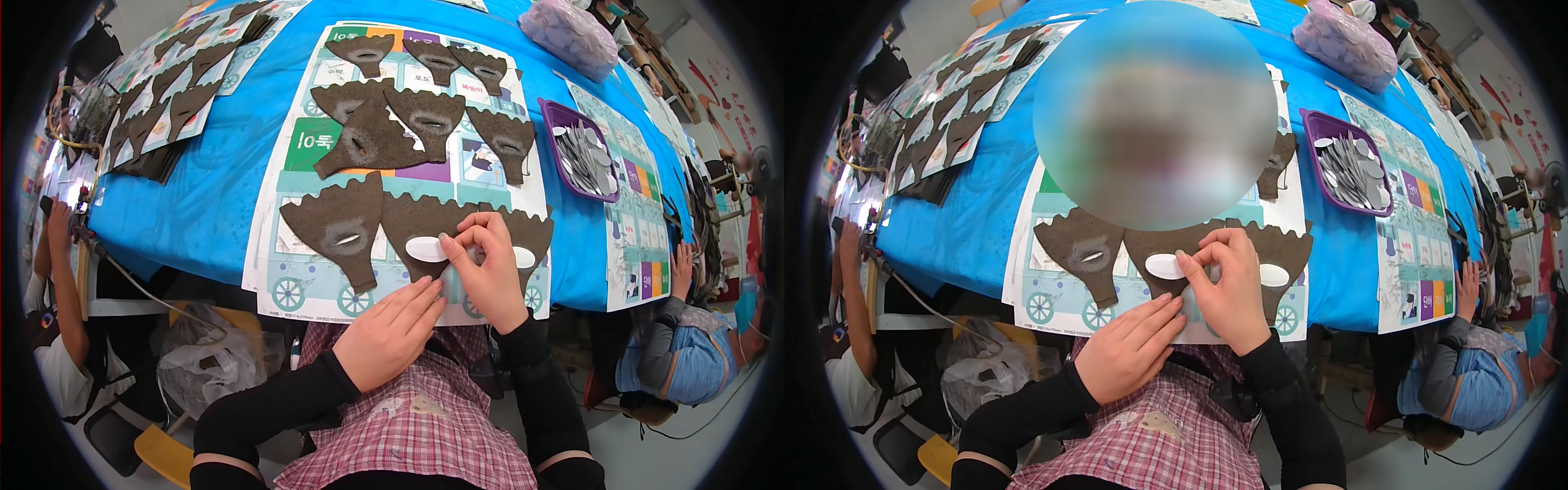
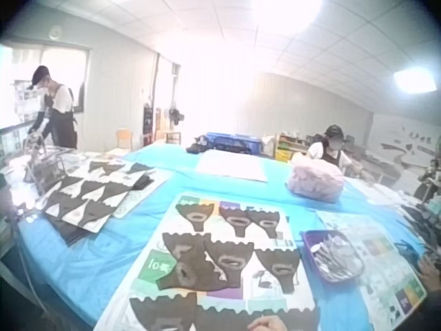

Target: Assembling shoe components by manually applying small oval patches onto brown leather-like upper parts on a production table.

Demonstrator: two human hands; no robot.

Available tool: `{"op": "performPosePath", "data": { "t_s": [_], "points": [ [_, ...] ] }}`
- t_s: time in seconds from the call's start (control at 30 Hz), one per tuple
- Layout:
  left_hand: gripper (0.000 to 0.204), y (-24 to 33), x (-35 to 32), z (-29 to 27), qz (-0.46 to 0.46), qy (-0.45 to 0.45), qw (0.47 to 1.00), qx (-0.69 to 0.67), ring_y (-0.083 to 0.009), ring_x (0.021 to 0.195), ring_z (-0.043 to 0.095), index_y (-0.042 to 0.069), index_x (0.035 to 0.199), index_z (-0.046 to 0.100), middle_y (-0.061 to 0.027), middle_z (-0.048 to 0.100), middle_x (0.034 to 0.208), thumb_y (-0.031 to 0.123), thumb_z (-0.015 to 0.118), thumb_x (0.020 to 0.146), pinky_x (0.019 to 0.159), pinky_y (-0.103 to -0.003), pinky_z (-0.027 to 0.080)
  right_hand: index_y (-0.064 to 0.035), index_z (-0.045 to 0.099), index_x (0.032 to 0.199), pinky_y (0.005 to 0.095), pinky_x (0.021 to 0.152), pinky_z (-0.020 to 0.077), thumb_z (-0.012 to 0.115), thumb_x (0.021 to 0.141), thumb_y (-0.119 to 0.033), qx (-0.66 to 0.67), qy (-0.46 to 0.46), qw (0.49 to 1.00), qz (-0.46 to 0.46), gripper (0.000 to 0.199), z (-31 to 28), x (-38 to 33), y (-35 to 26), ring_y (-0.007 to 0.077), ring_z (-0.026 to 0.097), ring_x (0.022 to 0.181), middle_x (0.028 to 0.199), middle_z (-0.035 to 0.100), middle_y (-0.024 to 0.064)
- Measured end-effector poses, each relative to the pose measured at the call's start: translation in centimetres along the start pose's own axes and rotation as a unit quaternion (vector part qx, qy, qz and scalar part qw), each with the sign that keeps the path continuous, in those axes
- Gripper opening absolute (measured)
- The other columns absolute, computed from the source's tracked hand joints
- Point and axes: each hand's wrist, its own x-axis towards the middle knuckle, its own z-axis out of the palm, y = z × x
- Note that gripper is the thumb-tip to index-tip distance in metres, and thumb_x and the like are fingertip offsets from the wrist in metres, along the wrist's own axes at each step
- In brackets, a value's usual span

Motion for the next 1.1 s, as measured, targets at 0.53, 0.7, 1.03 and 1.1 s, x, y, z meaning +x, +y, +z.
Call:
{"op": "performPosePath", "data": {
  "t_s": [0.53, 0.7, 1.03, 1.1],
  "points": [
    [0.053, -1.0, 1.3, -1.5, -0.053, 0.044, 0.998, 0.005, -0.0319, 0.122, 0.049, -0.003, 0.126, 0.050, -0.0189, 0.047, 0.133, 0.012, 0.067, 0.079, 0.099, -0.038, 0.043, -0.0049, 0.060, 0.069, 0.0372, 0.078, 0.0397, 0.073, 0.079, -0.020, -0.059, 0.017, 0.998, -0.018, 0.022, 0.4, 0.0, 0.1, 0.0248, 0.051, 0.088, 0.092, 0.054, 0.0063],
    [0.052, -1.0, 0.6, -1.0, -0.082, 0.030, 0.996, -0.008, -0.0305, 0.117, 0.053, -0.004, 0.124, 0.051, -0.0175, 0.052, 0.123, 0.011, 0.069, 0.078, 0.097, -0.039, 0.045, -0.0059, 0.060, 0.069, 0.0374, 0.079, 0.0383, 0.073, 0.079, -0.020, -0.068, 0.012, 0.997, -0.023, 0.022, 0.4, 0.0, -0.1, 0.0249, 0.051, 0.089, 0.092, 0.053, 0.0055],
    [0.047, -0.7, -0.1, -0.9, -0.052, 0.037, 0.997, 0.042, -0.0282, 0.115, 0.055, -0.004, 0.121, 0.054, -0.0138, 0.054, 0.120, 0.010, 0.068, 0.079, 0.096, -0.036, 0.046, -0.0062, 0.059, 0.069, 0.0371, 0.079, 0.0370, 0.072, 0.078, -0.018, -0.093, 0.007, 0.995, -0.035, 0.020, 0.4, 0.1, -0.3, 0.0241, 0.050, 0.089, 0.091, 0.053, 0.0053],
    [0.050, -0.8, -0.2, -0.8, -0.049, 0.024, 0.998, 0.042, -0.0290, 0.118, 0.052, -0.004, 0.124, 0.053, -0.0149, 0.052, 0.123, 0.011, 0.068, 0.078, 0.098, -0.037, 0.045, -0.0063, 0.059, 0.069, 0.0371, 0.079, 0.0370, 0.072, 0.079, -0.018, -0.091, 0.006, 0.995, -0.036, 0.020, 0.4, 0.1, -0.3, 0.0241, 0.050, 0.089, 0.091, 0.053, 0.0052]
  ]
}}
